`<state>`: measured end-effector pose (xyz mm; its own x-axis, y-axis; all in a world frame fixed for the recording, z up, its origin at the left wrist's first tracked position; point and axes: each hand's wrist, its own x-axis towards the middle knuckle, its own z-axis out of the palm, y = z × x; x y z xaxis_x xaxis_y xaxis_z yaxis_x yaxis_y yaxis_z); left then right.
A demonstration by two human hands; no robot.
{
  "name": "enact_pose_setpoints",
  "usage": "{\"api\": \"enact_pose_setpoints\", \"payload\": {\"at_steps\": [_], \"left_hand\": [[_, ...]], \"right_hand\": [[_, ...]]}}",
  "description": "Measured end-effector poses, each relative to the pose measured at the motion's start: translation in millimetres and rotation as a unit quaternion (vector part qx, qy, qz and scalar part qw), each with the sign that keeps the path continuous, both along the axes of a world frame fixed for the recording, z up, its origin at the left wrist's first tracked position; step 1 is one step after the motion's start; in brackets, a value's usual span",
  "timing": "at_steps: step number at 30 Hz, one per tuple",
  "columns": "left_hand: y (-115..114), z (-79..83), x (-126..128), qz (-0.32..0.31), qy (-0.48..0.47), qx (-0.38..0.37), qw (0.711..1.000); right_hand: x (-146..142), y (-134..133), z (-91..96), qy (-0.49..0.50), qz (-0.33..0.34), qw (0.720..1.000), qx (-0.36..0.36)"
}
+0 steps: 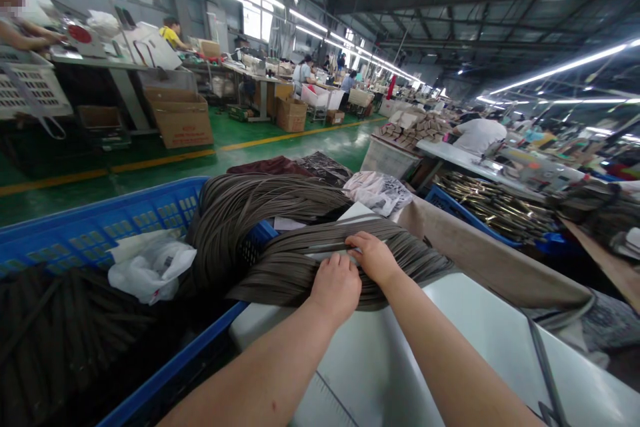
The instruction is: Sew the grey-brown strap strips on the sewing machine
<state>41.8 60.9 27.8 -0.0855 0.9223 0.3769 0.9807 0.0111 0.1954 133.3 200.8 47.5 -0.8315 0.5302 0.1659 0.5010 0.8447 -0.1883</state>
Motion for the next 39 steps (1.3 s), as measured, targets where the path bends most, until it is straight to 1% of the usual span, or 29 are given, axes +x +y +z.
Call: {"api": "enact_pose_setpoints", "payload": {"at_steps": [8, 14, 19, 24, 27, 32, 39], "left_hand": [[-1.7, 5.2, -1.2, 0.002, -0.016, -0.009, 1.0], [1.4, 0.4, 1.9, 0.054, -0.011, 0.032, 0.998], [2.8, -2.8, 1.5, 0.031, -0.01, 0.042, 0.999], [2.1, -0.3, -1.2, 0.0, 0.017, 0.025, 1.0], [1.3, 1.0, -2.1, -0.006, 0.018, 0.022, 1.0], [-1.6, 4.9, -1.9, 0.007, 0.002, 0.029, 1.0], [-0.7, 5.3, -0.7, 0.018, -0.004, 0.002, 1.0]], "right_hand": [[-1.5, 0.2, 0.2, -0.013, 0.014, 1.0, -0.003], [3.1, -1.5, 7.6, -0.037, 0.047, 0.998, -0.026], [7.4, 1.9, 12.8, -0.052, 0.06, 0.996, -0.044], [0.0, 6.8, 8.2, -0.01, 0.002, 1.0, -0.008], [-7.3, 8.8, 2.4, 0.005, -0.015, 1.0, 0.009], [-13.9, 11.5, -0.2, -0.014, -0.014, 0.999, 0.032], [-11.8, 11.5, 3.8, -0.055, 0.005, 0.996, 0.069]]}}
